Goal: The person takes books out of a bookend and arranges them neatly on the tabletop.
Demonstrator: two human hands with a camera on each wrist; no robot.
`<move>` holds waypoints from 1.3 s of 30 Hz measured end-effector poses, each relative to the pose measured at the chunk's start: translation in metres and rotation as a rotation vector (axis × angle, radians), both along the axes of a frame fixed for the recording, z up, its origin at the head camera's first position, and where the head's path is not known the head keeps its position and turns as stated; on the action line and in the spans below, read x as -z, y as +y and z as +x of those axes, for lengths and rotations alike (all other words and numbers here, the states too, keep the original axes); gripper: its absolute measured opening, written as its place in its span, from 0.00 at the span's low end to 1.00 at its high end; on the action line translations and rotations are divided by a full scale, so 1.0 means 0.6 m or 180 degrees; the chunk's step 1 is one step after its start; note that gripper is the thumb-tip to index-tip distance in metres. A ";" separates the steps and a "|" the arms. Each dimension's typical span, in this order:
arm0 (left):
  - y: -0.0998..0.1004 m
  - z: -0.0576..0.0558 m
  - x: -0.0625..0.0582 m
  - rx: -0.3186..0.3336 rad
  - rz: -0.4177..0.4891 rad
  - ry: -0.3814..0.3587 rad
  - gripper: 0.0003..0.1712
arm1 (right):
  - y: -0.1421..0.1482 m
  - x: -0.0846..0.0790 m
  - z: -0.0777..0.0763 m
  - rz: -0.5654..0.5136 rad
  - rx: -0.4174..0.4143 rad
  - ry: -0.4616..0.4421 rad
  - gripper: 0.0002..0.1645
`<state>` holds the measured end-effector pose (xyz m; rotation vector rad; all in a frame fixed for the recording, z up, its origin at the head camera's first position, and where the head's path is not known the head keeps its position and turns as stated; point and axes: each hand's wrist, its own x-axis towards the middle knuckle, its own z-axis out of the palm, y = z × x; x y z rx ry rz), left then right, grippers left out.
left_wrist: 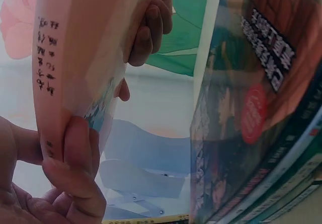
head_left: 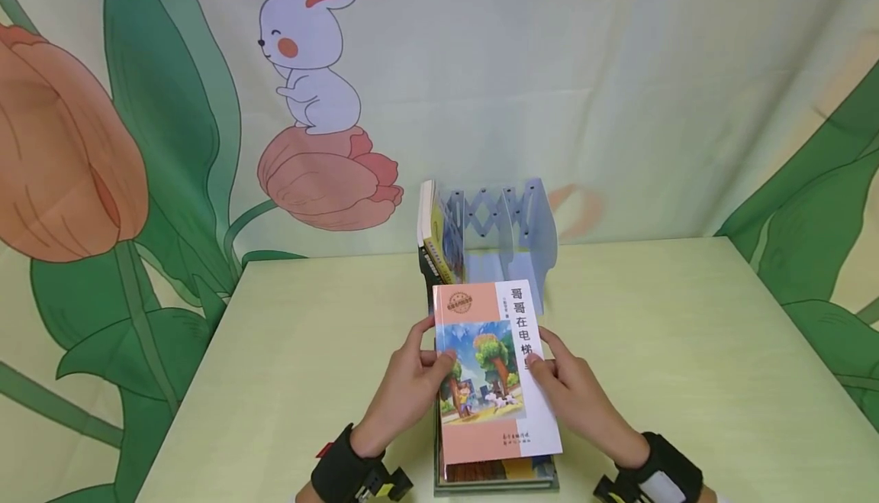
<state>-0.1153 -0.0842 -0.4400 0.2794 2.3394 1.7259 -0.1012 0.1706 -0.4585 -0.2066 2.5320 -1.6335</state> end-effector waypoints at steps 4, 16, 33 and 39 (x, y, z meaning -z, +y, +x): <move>-0.002 -0.003 0.017 0.0075 -0.0204 0.0000 0.37 | 0.001 0.011 0.001 0.0110 -0.0099 -0.0072 0.31; -0.005 -0.001 0.055 0.0181 -0.0493 -0.0087 0.38 | 0.008 0.039 0.004 0.0384 -0.0496 -0.0189 0.31; -0.002 -0.001 0.080 0.0221 -0.1067 0.0098 0.37 | 0.005 0.056 0.003 0.0795 -0.0491 -0.0163 0.32; -0.001 -0.003 0.082 0.0255 -0.1096 0.0127 0.35 | 0.005 0.055 0.003 0.0949 -0.0462 -0.0138 0.33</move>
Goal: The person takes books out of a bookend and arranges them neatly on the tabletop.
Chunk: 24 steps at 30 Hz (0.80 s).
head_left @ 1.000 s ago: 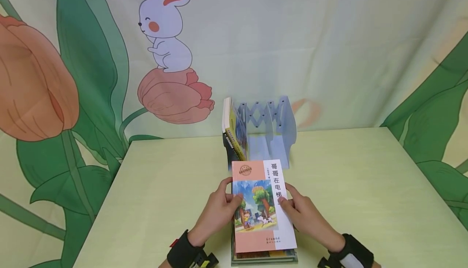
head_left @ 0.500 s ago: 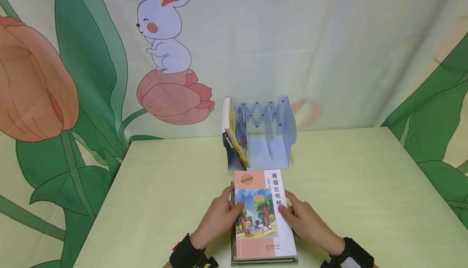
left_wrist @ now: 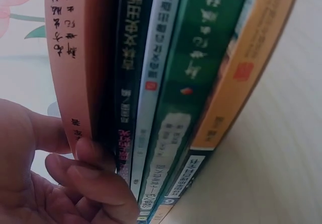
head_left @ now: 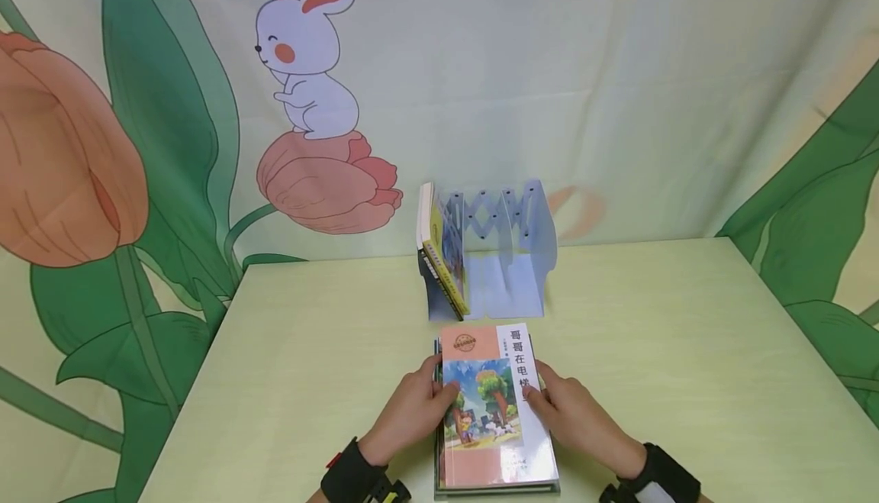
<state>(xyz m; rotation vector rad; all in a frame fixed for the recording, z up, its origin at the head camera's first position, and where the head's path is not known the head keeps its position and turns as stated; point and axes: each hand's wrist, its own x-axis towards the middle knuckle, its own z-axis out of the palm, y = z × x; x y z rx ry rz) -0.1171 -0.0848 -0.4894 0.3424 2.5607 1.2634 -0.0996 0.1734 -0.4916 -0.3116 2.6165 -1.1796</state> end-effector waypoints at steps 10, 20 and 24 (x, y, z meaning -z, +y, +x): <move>0.001 -0.001 -0.010 0.0135 -0.0183 0.0074 0.35 | -0.004 0.000 0.000 0.0232 -0.0006 0.0124 0.33; 0.005 -0.002 -0.009 0.0132 -0.0460 0.0161 0.34 | -0.006 0.000 -0.001 0.0230 0.0021 0.0053 0.36; 0.005 -0.001 -0.008 0.0117 -0.0514 0.0174 0.35 | -0.007 -0.003 -0.001 0.0238 0.0082 0.0000 0.37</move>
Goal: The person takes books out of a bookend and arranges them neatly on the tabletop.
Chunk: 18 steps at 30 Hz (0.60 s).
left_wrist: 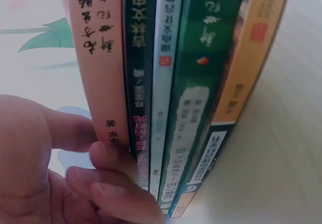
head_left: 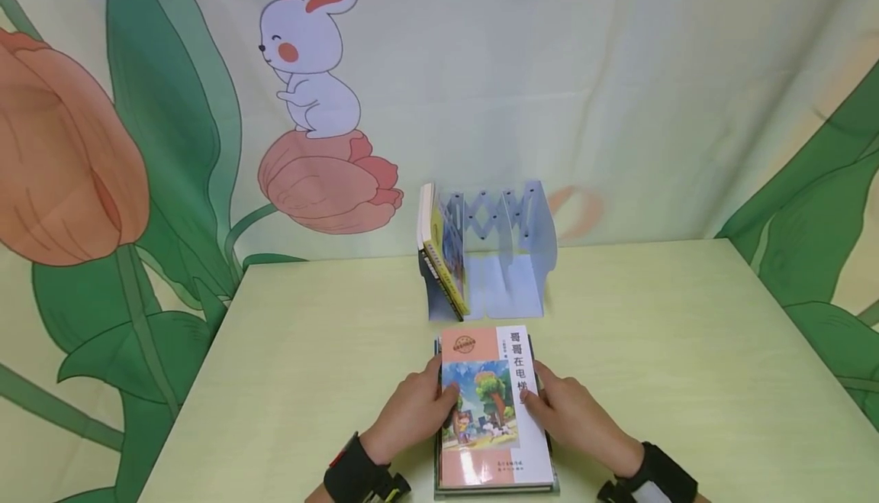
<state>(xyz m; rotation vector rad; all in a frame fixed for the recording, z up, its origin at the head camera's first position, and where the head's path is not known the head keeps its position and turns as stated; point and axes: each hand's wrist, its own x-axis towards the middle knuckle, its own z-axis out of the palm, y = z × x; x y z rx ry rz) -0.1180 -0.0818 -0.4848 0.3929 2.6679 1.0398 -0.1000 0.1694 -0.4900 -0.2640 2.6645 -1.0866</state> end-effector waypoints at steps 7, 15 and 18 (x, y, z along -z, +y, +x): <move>-0.010 0.001 -0.008 -0.0201 -0.0120 0.0089 0.35 | 0.002 -0.011 -0.007 0.0216 0.0237 0.0006 0.38; -0.025 -0.014 -0.034 -0.0338 0.0085 0.0439 0.28 | 0.013 -0.028 -0.008 0.0296 0.0332 0.0724 0.44; -0.027 -0.022 -0.054 -0.0472 0.0155 0.0538 0.26 | 0.017 -0.041 -0.005 0.0218 0.0343 0.1061 0.47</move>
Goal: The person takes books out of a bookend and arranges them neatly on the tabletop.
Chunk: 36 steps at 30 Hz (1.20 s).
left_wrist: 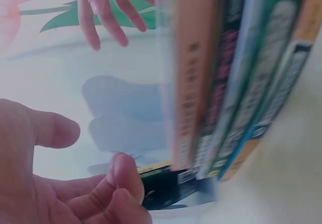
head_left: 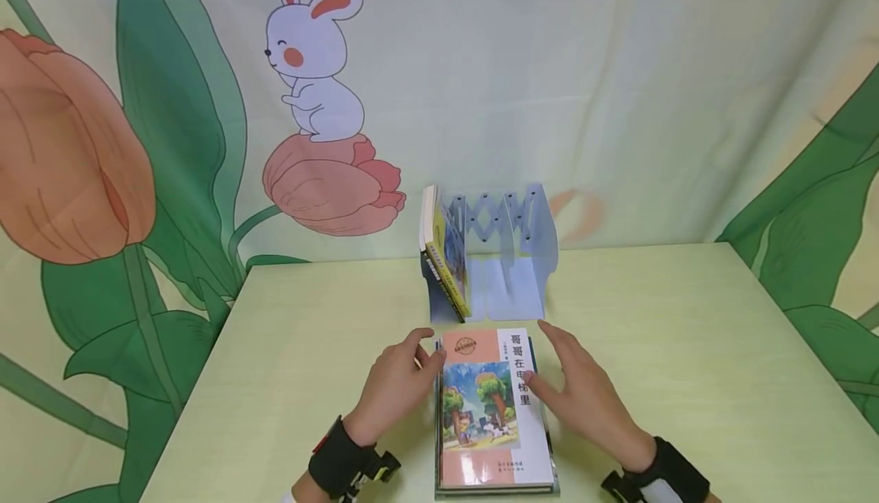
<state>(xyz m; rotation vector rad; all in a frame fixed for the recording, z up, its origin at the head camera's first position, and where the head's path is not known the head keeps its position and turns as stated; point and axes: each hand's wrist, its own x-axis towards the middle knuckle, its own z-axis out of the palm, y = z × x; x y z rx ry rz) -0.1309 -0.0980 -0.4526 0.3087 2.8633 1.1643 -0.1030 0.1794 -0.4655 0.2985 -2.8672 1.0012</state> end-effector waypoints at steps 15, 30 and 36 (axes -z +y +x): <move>-0.003 -0.061 -0.075 -0.0429 0.0376 0.0728 0.22 | 0.000 -0.037 0.007 -0.0114 -0.0117 0.0900 0.54; 0.007 -0.146 -0.061 -0.0602 0.0190 0.0856 0.30 | -0.010 -0.029 0.025 -0.0167 -0.0371 0.0983 0.55; 0.011 -0.156 -0.060 -0.0560 0.0183 0.0880 0.32 | -0.012 -0.026 0.028 -0.0182 -0.0465 0.1053 0.53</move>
